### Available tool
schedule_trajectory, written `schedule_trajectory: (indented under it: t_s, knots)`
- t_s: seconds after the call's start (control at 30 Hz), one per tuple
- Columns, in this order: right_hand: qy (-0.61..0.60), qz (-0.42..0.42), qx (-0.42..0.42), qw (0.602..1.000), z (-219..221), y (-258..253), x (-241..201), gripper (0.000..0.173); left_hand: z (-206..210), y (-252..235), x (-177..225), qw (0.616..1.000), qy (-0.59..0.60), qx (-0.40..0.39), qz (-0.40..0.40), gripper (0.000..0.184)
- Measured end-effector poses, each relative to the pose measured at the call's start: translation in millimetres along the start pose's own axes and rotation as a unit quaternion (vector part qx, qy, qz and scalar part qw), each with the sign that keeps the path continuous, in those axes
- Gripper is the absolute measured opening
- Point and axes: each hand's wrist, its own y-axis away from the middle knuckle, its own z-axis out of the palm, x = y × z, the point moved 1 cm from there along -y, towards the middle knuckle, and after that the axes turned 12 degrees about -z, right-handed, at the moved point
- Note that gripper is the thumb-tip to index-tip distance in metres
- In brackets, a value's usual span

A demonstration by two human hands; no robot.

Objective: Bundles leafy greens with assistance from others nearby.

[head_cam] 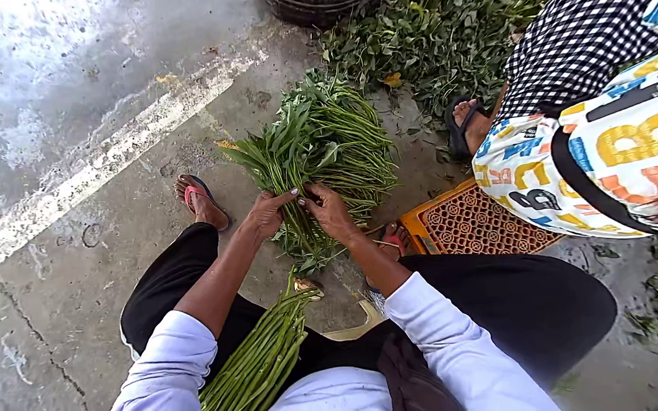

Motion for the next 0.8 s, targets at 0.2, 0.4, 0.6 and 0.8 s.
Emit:
schedule_trajectory:
  t_s: [0.2,0.4,0.6,0.8]
  knots:
    - [-0.057,-0.029,-0.021,0.998,-1.2,-8.5,8.9,0.032,-0.3,-1.2,14.2,0.997,-0.05,0.015,0.061,0.022]
    - [0.086,0.099,-0.095,0.987,2.5,10.5,90.6,0.024,-19.9,13.1,67.3,0.945,-0.087,0.117,0.292,0.028]
    - [0.321,0.101,-0.308,0.89,35.6,58.5,159.3,0.038,-16.4,17.7,71.6,0.942,-0.078,0.142,0.294,0.024]
    - [0.422,-0.001,-0.33,0.844,46.6,56.4,165.1,0.026,-11.3,15.2,68.2,0.952,-0.072,0.14,0.262,0.022]
